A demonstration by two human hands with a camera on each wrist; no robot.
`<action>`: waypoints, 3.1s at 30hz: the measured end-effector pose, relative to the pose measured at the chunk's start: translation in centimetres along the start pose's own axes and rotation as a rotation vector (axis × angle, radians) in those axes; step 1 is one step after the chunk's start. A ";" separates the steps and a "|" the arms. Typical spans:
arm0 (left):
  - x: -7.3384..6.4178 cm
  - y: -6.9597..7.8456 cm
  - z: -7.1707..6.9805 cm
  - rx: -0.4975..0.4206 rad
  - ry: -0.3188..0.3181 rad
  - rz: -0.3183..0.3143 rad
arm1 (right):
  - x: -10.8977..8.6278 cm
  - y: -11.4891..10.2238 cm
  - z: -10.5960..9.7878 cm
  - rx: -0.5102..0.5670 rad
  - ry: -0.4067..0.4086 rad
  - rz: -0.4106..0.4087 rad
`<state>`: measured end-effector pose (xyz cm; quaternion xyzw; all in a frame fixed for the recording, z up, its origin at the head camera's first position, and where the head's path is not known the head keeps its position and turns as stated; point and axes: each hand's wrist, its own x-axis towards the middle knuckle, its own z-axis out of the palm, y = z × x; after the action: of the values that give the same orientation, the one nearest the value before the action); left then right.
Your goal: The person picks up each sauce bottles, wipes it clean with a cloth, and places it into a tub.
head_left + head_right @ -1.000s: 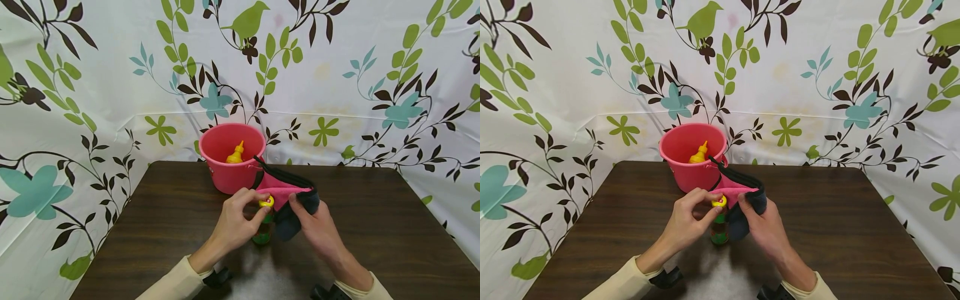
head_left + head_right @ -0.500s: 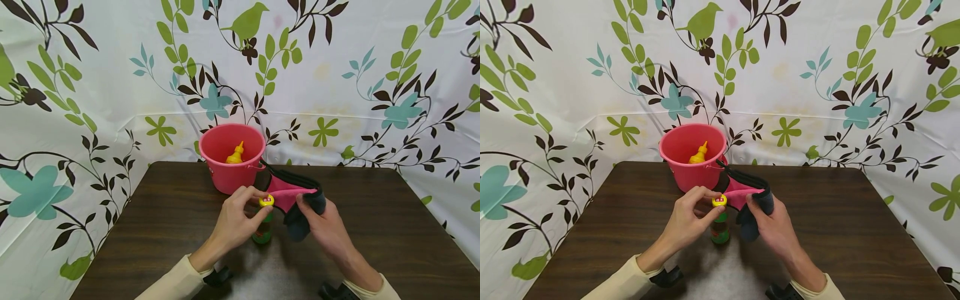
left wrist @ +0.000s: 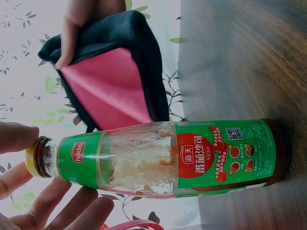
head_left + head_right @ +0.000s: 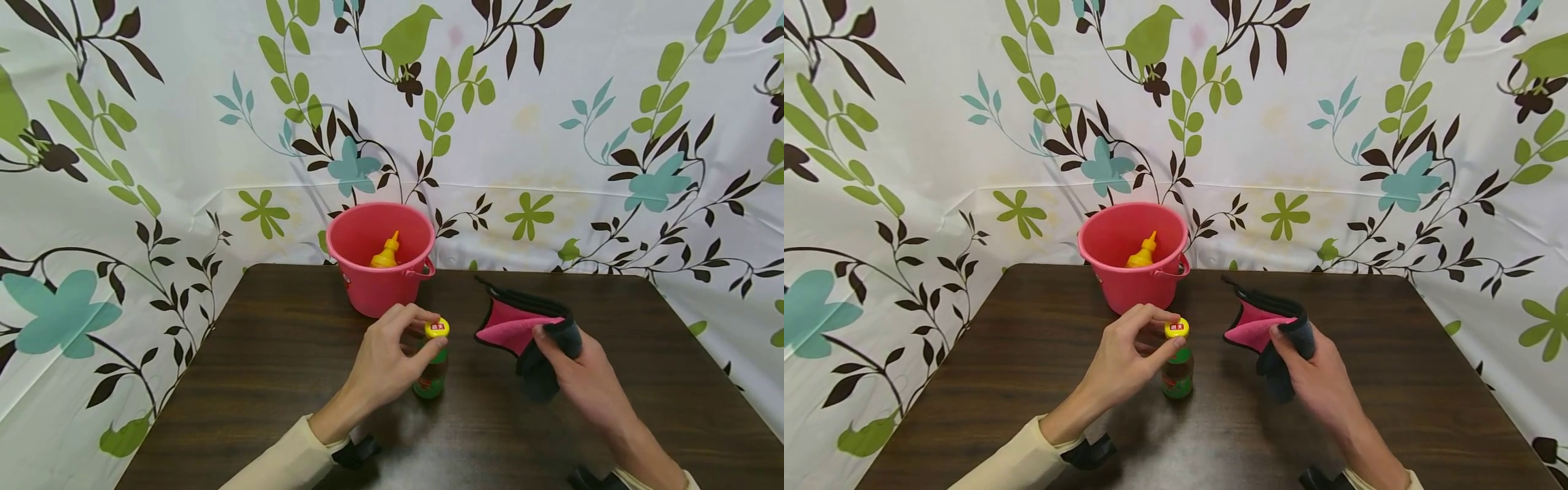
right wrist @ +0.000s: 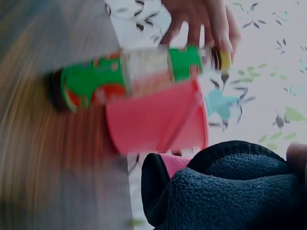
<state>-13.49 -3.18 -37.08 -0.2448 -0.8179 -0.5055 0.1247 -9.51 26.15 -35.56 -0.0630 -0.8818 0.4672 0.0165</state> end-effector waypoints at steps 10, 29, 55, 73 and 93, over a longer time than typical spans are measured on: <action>0.0 0.1 0.0 -0.003 -0.020 -0.036 | 0.7 4.5 -6.1 -0.125 0.033 0.113; 0.2 0.0 -0.1 0.014 -0.026 -0.025 | 2.5 10.4 -8.3 -0.594 -0.120 -0.070; 0.2 0.1 -0.2 0.025 -0.034 -0.032 | 1.4 11.8 -3.5 -0.717 -0.245 -0.179; -0.3 0.2 -0.4 0.253 -0.021 0.101 | 1.7 13.1 -1.8 -0.790 -0.258 -0.152; -0.6 0.6 -0.9 0.447 -0.038 0.235 | 3.3 10.5 -2.5 -0.741 -0.171 -0.270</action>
<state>-12.73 -3.93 -36.45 -0.3142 -0.8775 -0.2894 0.2180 -11.53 34.40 -42.90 0.0909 -0.9890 0.1148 -0.0194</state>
